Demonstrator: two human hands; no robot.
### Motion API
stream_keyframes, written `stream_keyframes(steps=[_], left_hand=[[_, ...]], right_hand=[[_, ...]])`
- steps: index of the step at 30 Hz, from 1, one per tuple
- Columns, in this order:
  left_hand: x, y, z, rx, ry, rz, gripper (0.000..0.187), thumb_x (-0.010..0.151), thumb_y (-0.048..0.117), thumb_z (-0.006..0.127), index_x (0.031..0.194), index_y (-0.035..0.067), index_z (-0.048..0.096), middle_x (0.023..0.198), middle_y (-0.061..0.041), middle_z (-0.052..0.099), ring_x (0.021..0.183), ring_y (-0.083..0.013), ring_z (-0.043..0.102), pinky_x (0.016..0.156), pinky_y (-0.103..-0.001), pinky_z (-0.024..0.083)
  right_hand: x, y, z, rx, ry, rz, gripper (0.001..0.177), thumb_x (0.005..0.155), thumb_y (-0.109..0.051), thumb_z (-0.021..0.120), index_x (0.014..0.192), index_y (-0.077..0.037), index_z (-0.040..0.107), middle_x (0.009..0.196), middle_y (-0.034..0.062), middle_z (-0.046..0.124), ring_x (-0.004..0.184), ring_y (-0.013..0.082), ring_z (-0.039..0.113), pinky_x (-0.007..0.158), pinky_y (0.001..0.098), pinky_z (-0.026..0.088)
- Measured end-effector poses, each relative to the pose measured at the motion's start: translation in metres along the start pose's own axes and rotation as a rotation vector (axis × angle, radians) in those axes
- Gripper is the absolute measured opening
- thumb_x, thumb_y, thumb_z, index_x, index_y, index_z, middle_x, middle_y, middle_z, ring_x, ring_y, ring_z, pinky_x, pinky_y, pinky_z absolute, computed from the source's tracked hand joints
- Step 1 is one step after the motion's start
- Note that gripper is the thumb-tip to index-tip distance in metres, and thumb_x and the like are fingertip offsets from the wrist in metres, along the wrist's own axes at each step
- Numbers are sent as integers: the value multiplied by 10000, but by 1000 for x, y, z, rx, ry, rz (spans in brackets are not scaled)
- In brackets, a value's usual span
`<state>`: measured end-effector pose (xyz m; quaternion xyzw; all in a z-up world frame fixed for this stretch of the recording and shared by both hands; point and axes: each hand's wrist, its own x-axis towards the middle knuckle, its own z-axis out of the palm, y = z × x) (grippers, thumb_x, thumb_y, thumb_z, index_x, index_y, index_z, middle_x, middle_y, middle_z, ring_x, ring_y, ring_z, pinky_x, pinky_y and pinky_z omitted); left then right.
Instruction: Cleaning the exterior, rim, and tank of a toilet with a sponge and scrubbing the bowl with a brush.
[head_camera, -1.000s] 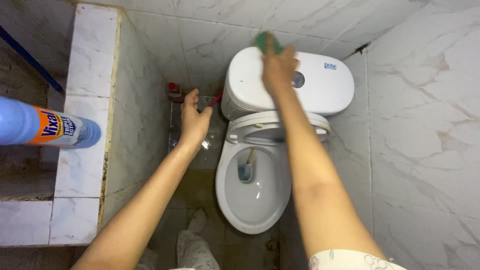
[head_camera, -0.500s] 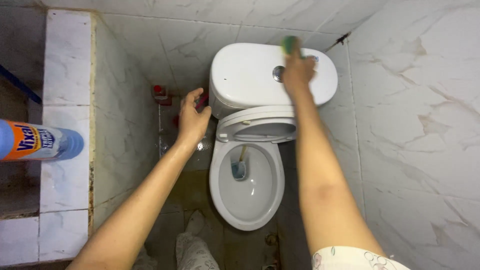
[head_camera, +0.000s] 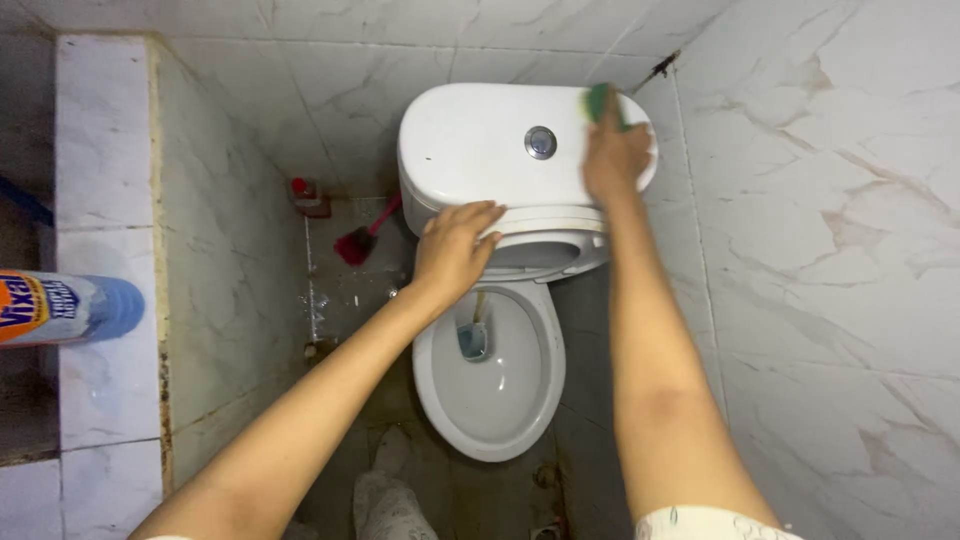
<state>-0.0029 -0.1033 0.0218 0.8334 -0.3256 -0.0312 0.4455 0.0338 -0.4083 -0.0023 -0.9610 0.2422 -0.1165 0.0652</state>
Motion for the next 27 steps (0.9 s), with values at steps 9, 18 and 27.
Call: stream_keyframes(steps=[9,18,27], left_hand=[[6,1,30,168,58,147,310,937,222,714,1207,71,717,1202,-82,713,1113,-275,640,997,-438,459],[39,9,45,250,50,323,283,848,201,750,1117,112,749,1005,-80,738,916,-282,673,766,-426,547],[53,0,66,432,-186,221,197,914,163,709,1090,89,757,858,-143,701,787,-323,698,681,-434,579]], right_hand=[[-33,66,-14,-42,0,-118,641,1090,-290,569,1664,-328,287,1083,277,526,991,420,510,909,563,431],[-53,-27,-25,96,-61,-208,655,1045,-274,591,1634,-322,310,1171,315,527,1074,438,524,927,579,431],[59,71,69,-138,290,122,545,959,-285,656,1459,-170,472,1203,359,511,1071,483,543,847,615,439]])
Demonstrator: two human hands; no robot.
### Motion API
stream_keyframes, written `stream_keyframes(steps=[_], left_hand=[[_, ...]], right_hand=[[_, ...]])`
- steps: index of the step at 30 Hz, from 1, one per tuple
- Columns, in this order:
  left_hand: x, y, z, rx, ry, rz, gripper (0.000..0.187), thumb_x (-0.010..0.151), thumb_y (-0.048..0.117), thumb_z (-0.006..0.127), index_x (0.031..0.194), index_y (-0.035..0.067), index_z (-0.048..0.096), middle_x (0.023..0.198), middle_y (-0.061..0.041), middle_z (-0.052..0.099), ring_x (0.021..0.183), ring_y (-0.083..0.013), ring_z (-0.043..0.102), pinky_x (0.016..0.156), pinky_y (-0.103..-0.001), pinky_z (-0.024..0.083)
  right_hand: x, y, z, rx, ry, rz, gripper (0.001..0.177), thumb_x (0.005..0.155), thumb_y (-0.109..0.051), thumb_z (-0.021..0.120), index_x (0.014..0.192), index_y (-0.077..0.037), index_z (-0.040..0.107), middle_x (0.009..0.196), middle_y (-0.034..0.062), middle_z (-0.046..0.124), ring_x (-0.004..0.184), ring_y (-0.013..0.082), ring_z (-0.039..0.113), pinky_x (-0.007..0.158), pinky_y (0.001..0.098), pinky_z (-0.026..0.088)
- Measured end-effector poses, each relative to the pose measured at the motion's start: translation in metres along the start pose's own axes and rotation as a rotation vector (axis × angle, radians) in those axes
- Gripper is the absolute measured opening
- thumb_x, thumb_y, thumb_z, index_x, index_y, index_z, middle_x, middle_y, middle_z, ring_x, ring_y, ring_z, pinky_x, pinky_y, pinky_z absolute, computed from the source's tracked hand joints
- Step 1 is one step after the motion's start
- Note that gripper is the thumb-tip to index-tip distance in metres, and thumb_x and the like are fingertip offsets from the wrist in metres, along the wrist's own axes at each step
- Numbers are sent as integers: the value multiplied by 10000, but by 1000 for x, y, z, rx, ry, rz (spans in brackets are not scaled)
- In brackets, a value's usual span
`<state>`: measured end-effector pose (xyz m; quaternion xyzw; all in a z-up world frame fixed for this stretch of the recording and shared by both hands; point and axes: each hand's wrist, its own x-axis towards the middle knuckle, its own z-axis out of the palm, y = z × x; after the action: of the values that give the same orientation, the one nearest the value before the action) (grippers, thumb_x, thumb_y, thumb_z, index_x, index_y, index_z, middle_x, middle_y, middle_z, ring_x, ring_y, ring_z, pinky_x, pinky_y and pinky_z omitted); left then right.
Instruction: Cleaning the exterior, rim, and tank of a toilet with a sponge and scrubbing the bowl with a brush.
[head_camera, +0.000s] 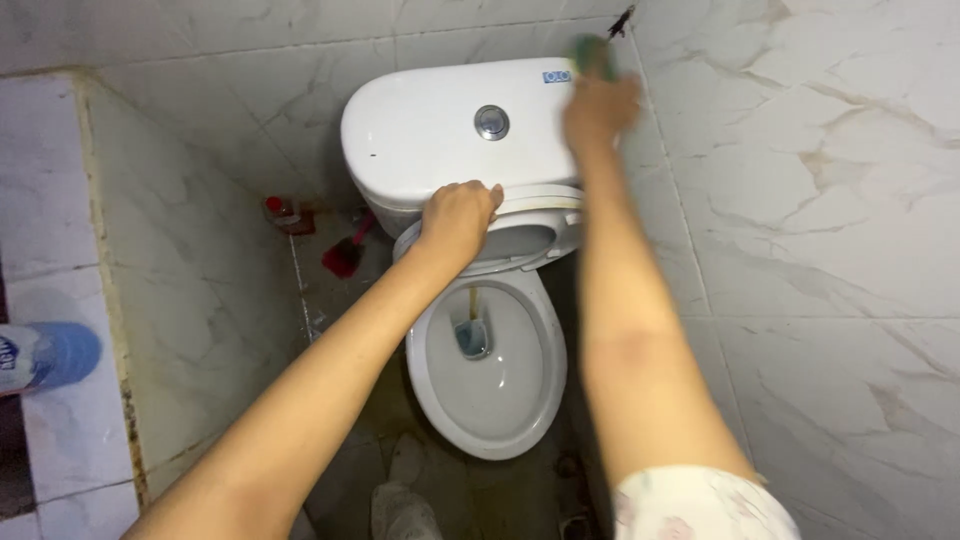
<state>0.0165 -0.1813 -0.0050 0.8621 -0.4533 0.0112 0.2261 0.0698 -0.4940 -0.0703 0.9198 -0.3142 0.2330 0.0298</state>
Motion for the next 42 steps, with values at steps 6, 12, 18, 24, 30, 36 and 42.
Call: stream_keyframes(steps=[6,12,18,24,30,36,42], left_hand=[[-10,1,-12,-80,42,1,241,862,188,738,1091,120,769,932,-157,726,804,-350,696,713,-458,582],[-58,25,-2,-85,189,86,434,821,-6,695,1250,57,714,1153,-179,730,925,-320,676,807,-417,591],[-116,62,-29,-132,144,186,591,675,-93,648,1254,7,713,1189,-167,715,981,-302,652,892,-413,583],[-167,73,0,-324,109,374,296,846,116,774,1122,22,723,1120,-142,694,974,-279,646,834,-419,558],[-212,86,48,-354,-79,570,360,871,142,742,1216,49,702,1104,-96,671,1002,-237,649,880,-389,560],[-247,101,119,-217,-180,727,656,777,276,809,1371,156,557,1296,-97,625,1160,-235,623,934,-392,534],[-262,114,163,-62,-563,797,1166,593,514,924,1546,161,352,1490,-141,461,1355,-314,428,1059,-469,395]], right_hand=[[-40,-151,-129,204,-444,-308,432,984,-259,622,1406,-182,570,1318,345,497,1232,472,510,1049,567,426],[-24,-17,-88,91,-342,-162,468,1057,-315,565,1496,-323,403,1298,377,516,1191,500,520,1016,600,415],[-15,1,-51,46,-289,-59,611,1074,-351,559,1611,-276,277,1316,396,451,1200,526,456,969,671,362],[-93,-82,-120,159,-289,-276,686,1039,-302,576,1637,-324,240,1145,262,486,998,370,457,884,502,388],[-109,-72,-121,235,-322,-258,649,1088,-343,555,1643,-338,220,1138,222,494,970,321,445,900,468,372],[-111,-69,-106,249,-222,-273,632,1088,-339,566,1633,-319,247,1153,207,504,982,317,458,900,458,385],[-116,-83,-119,269,-137,-202,431,998,-327,613,1416,-227,570,1142,244,539,1059,390,494,895,509,402]])
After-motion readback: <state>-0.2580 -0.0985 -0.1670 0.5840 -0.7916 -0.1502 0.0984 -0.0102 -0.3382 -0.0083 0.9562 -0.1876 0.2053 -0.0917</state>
